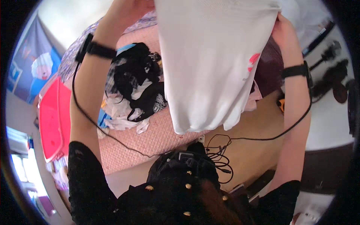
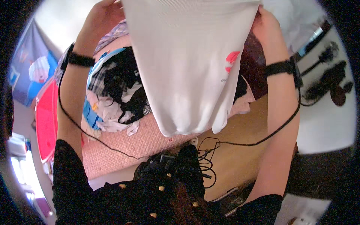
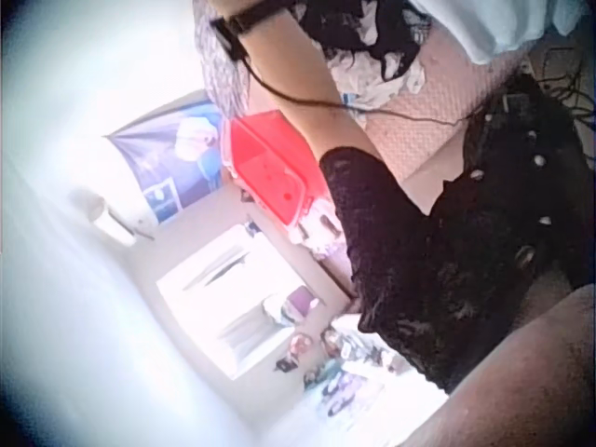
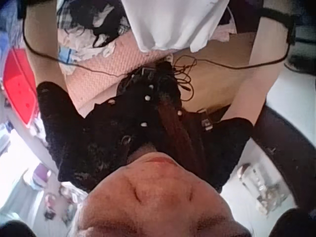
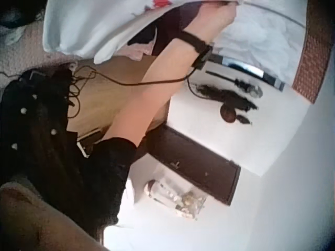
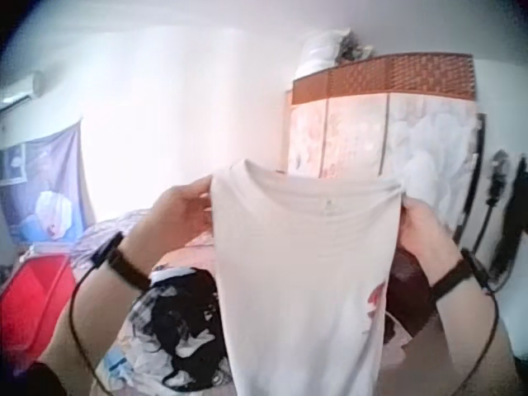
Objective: Folding various garments and placing them in a container
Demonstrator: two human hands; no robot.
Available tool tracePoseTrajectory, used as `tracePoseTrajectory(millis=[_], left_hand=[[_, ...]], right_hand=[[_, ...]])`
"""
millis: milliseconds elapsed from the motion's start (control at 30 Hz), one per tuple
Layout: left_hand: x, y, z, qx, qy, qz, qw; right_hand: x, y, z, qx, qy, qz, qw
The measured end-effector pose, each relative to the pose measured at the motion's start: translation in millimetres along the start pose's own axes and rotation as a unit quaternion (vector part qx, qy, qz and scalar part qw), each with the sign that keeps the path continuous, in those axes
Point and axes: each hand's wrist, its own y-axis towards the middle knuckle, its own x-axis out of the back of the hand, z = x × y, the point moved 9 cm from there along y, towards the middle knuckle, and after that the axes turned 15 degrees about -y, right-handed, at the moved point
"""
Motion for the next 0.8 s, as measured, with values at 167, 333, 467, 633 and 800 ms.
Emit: tracePoseTrajectory(millis=[167,333,467,633,800], left_hand=[[13,55,-9,-0.034,-0.112,-0.021,0.993],[-9,80,-47,-0.109,-0.152,0.019,0.982],[-40,61,-42,-0.117,-0.147,0.068,0.98],[-26,-22,57,-0.064,-0.163,0.034,0.984],[-24,-152,282,0.211,-0.164,-0.051,0.962]], right_hand=[[-66,79,10,0.046,0.099,0.112,0.988],[-93,112,33,0.051,0.159,0.165,0.972],[-100,78,29,0.067,0.302,0.308,0.9],[-84,-41,-50,0.011,0.282,0.516,0.809],[-31,-160,-246,-0.239,0.017,0.387,0.891]])
